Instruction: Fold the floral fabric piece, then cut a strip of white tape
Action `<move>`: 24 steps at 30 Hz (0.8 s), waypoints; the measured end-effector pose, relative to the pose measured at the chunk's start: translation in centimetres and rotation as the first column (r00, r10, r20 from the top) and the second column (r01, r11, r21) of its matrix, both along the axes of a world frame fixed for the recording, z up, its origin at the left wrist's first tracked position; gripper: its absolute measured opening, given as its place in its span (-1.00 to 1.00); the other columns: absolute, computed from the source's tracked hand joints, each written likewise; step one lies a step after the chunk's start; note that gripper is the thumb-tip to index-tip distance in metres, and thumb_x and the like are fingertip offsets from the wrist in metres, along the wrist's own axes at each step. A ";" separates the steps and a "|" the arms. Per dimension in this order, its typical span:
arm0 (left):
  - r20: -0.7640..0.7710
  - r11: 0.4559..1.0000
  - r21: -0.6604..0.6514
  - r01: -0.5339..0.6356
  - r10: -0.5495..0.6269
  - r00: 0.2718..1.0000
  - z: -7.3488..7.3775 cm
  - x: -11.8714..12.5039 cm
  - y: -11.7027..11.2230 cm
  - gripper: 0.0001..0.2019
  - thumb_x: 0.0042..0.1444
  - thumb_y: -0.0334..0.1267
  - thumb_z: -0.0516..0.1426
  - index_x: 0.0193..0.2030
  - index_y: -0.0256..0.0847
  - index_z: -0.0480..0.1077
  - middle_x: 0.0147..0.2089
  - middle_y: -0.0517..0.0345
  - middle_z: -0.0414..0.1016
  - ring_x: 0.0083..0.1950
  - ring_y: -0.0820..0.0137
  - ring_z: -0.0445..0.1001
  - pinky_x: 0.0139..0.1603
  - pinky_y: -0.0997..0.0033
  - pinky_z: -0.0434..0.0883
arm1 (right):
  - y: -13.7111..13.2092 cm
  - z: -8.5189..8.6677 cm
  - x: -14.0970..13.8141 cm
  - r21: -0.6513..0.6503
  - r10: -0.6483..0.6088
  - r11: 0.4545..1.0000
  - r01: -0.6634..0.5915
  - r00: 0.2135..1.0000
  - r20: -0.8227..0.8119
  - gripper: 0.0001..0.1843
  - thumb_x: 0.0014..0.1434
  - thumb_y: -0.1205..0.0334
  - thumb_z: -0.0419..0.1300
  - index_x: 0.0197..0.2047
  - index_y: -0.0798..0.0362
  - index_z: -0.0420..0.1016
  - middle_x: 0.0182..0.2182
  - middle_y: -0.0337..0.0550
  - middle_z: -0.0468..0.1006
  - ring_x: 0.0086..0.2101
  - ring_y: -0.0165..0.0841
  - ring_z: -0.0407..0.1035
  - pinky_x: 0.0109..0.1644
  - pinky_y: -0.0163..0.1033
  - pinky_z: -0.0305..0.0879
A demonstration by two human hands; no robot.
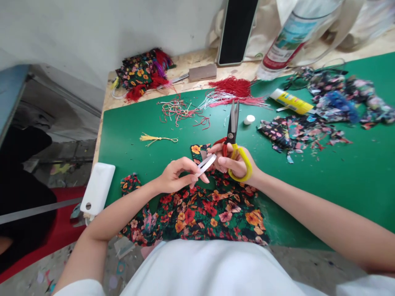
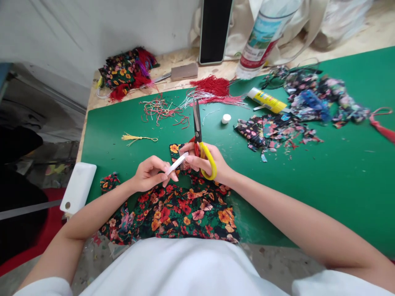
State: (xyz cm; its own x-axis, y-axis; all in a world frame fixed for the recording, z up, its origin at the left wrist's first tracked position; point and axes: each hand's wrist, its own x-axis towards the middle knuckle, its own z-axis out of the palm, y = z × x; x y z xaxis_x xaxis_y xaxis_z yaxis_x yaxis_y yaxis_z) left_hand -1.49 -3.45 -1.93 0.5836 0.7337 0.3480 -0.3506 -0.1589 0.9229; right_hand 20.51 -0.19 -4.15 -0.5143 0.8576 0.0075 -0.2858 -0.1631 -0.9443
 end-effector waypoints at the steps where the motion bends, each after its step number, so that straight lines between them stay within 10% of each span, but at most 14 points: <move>1: 0.000 1.000 -0.015 -0.004 0.004 1.000 0.0 0.1 0.0 -0.78 0.26 -0.48 0.09 0.00 -0.17 0.29 -0.18 0.09 0.64 -0.47 0.64 0.45 -0.43 0.67 0.42 | 0.0 0.1 0.0 -0.001 -0.005 1.000 0.005 1.000 0.013 -0.53 0.08 -0.08 0.34 -0.08 0.10 0.51 -0.63 -0.39 0.32 -0.63 -0.54 0.19 -0.54 -0.35 0.10; 8: -0.107 0.987 -0.134 -0.086 0.072 0.992 0.1 0.1 0.2 -0.77 0.25 -0.24 0.16 -0.03 -0.19 0.22 -0.36 0.16 0.60 -0.51 0.58 0.48 -0.46 0.65 0.41 | -0.2 2.2 -0.2 -0.004 -0.056 0.998 0.056 0.991 0.124 -0.56 -0.03 -0.05 0.42 -0.24 0.12 0.51 -0.65 -0.40 0.30 -0.65 -0.56 0.16 -0.59 -0.36 0.04; 14: -0.344 0.992 0.051 -0.117 0.127 0.930 0.5 -0.4 0.7 -0.58 0.32 0.04 -0.01 -0.23 -0.29 0.46 -0.28 -0.04 0.62 -0.15 0.34 0.58 -0.01 0.32 0.44 | 0.1 1.0 -0.4 -0.063 -0.079 0.995 0.081 0.996 0.040 -0.58 -0.01 -0.04 0.41 -0.28 0.07 0.41 -0.67 -0.41 0.32 -0.67 -0.56 0.15 -0.60 -0.37 0.05; 24: -0.198 0.969 0.178 -0.171 0.205 0.958 0.8 -0.3 0.8 -0.77 0.30 -0.19 0.04 -0.16 -0.25 0.48 -0.24 -0.04 0.58 -0.02 0.26 0.47 0.10 0.18 0.35 | 0.3 1.9 -1.0 -0.149 -0.105 0.985 0.088 0.988 -0.115 -0.56 -0.08 -0.06 0.44 -0.48 0.06 0.34 -0.77 -0.43 0.21 -0.73 -0.55 0.09 -0.65 -0.36 0.00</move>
State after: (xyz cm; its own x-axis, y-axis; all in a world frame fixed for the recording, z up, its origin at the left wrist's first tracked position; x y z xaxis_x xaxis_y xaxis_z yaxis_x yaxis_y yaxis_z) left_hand -1.82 -2.60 -1.12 0.5135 0.7830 0.3509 -0.0982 -0.3526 0.9306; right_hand 19.49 0.15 -2.28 -0.4319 0.8998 -0.0617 -0.4183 -0.2604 -0.8702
